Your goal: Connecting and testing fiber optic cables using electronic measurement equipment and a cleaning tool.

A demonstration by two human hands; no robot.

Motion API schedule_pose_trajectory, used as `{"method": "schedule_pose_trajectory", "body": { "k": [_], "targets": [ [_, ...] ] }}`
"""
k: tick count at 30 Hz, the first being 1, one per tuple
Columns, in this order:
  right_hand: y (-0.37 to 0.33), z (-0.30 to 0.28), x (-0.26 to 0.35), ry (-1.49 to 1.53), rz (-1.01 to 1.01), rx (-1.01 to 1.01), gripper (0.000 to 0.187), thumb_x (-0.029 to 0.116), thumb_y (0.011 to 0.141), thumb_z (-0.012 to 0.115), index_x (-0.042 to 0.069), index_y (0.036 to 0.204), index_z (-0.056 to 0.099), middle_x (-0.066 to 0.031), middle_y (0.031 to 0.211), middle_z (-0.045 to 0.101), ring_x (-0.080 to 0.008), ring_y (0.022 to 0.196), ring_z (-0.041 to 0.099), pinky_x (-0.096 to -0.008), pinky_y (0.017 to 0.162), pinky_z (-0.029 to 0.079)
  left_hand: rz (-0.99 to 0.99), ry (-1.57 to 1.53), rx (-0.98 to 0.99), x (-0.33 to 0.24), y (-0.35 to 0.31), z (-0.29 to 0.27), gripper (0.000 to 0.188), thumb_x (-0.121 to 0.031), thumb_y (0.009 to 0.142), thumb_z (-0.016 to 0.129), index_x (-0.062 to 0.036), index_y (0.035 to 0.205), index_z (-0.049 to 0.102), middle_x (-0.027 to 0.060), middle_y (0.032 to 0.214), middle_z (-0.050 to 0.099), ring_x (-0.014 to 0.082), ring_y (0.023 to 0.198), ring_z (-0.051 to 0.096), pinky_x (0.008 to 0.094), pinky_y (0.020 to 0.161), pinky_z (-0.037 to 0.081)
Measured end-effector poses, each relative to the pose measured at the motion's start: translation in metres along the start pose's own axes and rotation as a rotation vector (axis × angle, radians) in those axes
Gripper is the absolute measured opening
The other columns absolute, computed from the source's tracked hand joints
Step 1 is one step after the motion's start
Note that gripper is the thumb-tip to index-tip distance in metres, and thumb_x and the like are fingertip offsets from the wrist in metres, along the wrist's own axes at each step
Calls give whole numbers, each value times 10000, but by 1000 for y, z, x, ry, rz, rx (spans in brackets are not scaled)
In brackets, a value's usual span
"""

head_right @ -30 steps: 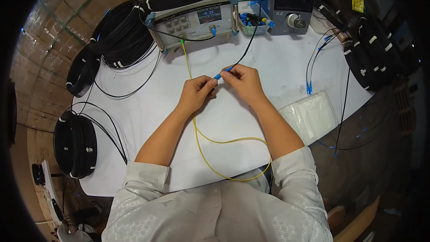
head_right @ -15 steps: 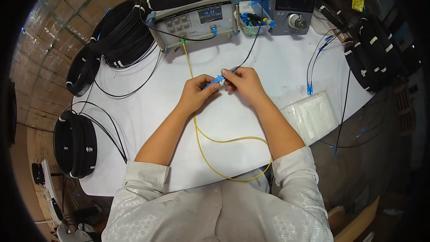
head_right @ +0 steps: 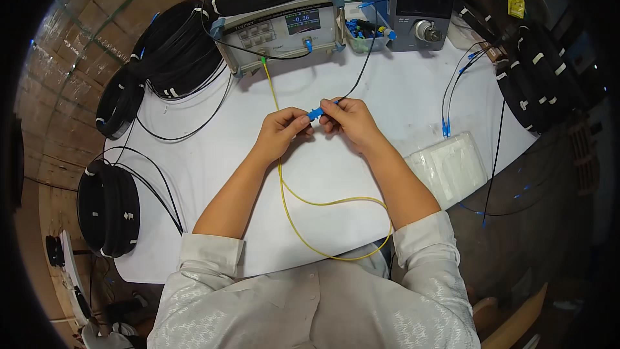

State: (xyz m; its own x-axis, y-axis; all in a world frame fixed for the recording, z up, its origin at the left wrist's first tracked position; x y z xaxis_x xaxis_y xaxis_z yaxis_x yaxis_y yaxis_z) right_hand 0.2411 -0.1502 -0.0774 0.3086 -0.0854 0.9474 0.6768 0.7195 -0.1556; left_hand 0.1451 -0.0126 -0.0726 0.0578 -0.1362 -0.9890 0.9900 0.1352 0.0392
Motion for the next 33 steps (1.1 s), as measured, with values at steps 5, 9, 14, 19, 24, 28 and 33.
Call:
{"method": "schedule_pose_trajectory", "body": {
  "k": [5,9,14,19,24,28,33],
  "targets": [
    [-1,1,0,23,2,4,278,325,931,670,49,901,660,-27,770,662,-95,623,597,-229,573,476,2,9,0,0,0,0,206,-172,967,614,22,1025,648,58,850,673,120,784,631,265,745,530],
    [1,1,-1,-6,9,8,258,301,955,637,49,900,633,-32,768,649,-102,631,594,-240,590,490,13,0,5,1,0,-1,213,-177,967,614,26,1024,646,60,848,672,122,780,631,270,741,530],
    [0,2,0,25,16,4,250,294,954,638,51,896,635,-38,774,650,-108,637,598,-245,595,498,6,-25,5,0,0,2,222,-189,974,605,26,1015,639,62,837,667,126,762,628,275,737,528],
    [-1,2,6,-26,-86,-28,232,242,934,668,14,976,663,-54,816,656,-120,669,612,-261,625,523,-26,44,-21,7,3,2,259,-234,1001,558,16,967,616,54,777,643,129,710,614,273,698,514],
    [-1,3,11,-87,-132,4,241,191,922,678,-7,1059,675,-61,873,681,-122,725,630,-258,669,526,-43,51,-41,13,5,-2,311,-264,1022,514,27,955,601,60,751,631,128,672,590,271,654,492],
    [-2,1,12,-148,-159,-38,231,176,918,682,-8,1058,678,-52,872,685,-113,740,627,-256,683,523,7,76,-57,5,3,4,296,-258,995,576,30,952,630,43,733,631,101,668,598,244,628,502],
    [-1,-2,14,-274,-247,-61,189,151,895,710,-9,994,690,-39,836,682,-89,715,599,-232,652,487,-30,251,-91,-2,1,6,278,-235,973,614,37,926,646,36,733,628,106,665,601,260,641,508]
  ]
}}
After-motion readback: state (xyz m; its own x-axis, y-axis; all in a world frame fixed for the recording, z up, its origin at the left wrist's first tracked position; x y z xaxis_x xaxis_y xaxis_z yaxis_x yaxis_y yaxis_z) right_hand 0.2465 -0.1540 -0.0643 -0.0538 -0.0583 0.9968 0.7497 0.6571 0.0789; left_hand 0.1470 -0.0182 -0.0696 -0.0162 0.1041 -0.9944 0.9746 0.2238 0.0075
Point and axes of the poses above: each hand's wrist, its own y-axis towards the middle knuckle, its own z-axis out of the palm, x = y × z, the point moved 6 cm from there along y, towards the middle knuckle
